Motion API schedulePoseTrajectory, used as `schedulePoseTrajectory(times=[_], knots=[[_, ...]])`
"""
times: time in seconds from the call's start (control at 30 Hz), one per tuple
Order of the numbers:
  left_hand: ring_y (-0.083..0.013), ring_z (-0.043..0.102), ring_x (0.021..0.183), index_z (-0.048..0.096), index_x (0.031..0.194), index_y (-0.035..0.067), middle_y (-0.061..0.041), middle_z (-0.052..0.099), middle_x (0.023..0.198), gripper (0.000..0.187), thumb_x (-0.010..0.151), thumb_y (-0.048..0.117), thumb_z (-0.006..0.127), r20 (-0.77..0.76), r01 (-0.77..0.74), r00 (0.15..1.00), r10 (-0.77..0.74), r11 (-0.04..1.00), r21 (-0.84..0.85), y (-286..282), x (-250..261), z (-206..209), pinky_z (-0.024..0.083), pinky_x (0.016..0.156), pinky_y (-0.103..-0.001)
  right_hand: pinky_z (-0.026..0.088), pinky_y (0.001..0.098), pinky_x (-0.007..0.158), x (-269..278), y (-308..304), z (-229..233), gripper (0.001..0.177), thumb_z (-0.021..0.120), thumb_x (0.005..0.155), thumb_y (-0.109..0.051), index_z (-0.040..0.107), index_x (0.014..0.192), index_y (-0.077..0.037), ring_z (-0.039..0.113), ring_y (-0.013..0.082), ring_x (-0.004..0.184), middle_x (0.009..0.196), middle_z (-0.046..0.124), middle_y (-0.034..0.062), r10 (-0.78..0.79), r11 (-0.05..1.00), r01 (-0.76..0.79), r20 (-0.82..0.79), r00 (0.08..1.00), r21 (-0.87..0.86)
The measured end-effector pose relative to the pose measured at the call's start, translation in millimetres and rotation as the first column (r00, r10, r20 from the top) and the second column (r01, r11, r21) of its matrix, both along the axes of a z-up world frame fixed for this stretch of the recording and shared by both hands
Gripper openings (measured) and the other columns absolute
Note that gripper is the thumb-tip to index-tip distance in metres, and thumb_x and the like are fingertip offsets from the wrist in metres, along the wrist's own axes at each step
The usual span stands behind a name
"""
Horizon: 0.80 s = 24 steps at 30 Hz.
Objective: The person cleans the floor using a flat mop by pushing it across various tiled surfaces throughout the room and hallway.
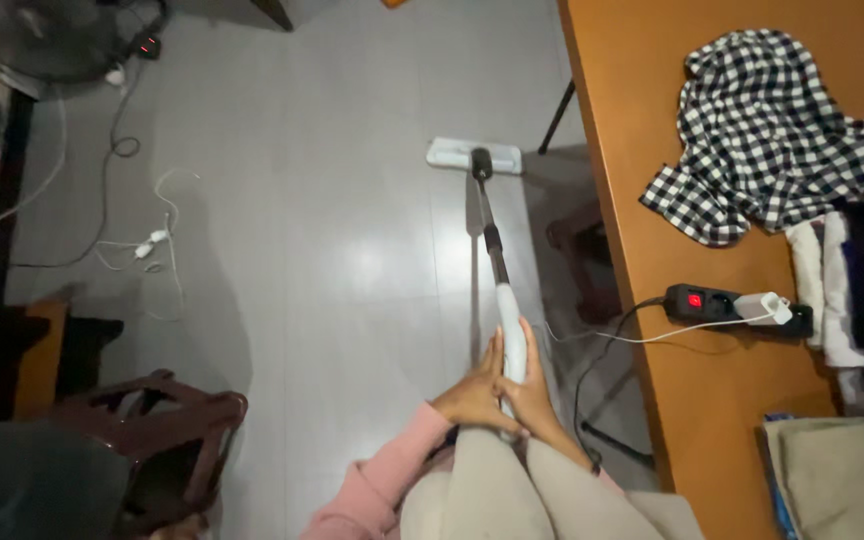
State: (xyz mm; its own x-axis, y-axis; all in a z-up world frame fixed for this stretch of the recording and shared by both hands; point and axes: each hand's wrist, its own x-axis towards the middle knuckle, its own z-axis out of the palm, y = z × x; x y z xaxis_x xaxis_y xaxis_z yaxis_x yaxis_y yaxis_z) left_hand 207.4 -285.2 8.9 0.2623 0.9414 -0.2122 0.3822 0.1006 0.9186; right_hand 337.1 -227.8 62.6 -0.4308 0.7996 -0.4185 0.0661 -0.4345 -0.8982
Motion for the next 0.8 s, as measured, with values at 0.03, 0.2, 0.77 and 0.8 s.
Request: schedulePoseTrajectory(times=[0.03, 0.2, 0.77, 0.8], knots=[[-0.0492, -0.007, 0.159, -0.021, 0.157, -0.014, -0.039, -0.015, 0.168, 0.169, 0.057, 0.062, 0.092, 0.01, 0.006, 1.0, -0.006, 1.0, -0.01, 2, -1, -1, 0.014, 0.129, -0.044, 0.052, 0.0308, 0.063, 0, 3, -1, 0.11, 0.055, 0.061, 0.009, 0.024, 0.161, -0.023, 0.056, 0.0322, 0.09, 0.145, 0.05, 0.016, -0.006, 1.0, 0.006, 0.01, 1.0, -0.01], [-0.0496, -0.021, 0.156, 0.061, 0.12, 0.003, -0.039, -0.027, 0.165, 0.079, 0.066, 0.051, 0.093, 0.056, 0.055, 0.997, -0.058, 0.997, 0.056, 57, -34, -7, 0.012, 0.129, -0.044, 0.057, 0.0313, 0.075, -33, 57, -4, 0.106, 0.057, 0.06, 0.006, 0.028, 0.158, -0.02, 0.06, 0.0257, 0.112, 0.146, 0.048, 0.014, 0.016, 0.99, -0.025, 0.063, 0.998, 0.142], [-0.0462, -0.032, 0.155, 0.076, 0.123, 0.004, -0.034, -0.036, 0.163, 0.072, 0.068, 0.048, 0.089, 0.155, 0.009, 0.988, -0.003, 0.999, -0.036, 323, -137, 16, 0.01, 0.129, -0.048, 0.054, 0.0298, 0.071, -133, 333, -28, 0.107, 0.059, 0.062, 0.01, 0.03, 0.161, -0.021, 0.06, 0.0242, 0.095, 0.139, 0.054, 0.0198, 0.104, 0.953, -0.108, 0.029, 0.994, 0.282], [-0.0459, -0.032, 0.155, 0.077, 0.122, 0.0, -0.033, -0.038, 0.163, 0.073, 0.068, 0.048, 0.088, 0.161, 0.017, 0.987, -0.007, 0.998, -0.064, 339, -141, 14, 0.01, 0.129, -0.048, 0.053, 0.0309, 0.057, -139, 348, -25, 0.106, 0.056, 0.063, 0.01, 0.029, 0.16, -0.025, 0.061, 0.0256, 0.077, 0.135, 0.057, 0.0191, 0.085, 0.994, -0.088, 0.049, 0.995, 0.071]])
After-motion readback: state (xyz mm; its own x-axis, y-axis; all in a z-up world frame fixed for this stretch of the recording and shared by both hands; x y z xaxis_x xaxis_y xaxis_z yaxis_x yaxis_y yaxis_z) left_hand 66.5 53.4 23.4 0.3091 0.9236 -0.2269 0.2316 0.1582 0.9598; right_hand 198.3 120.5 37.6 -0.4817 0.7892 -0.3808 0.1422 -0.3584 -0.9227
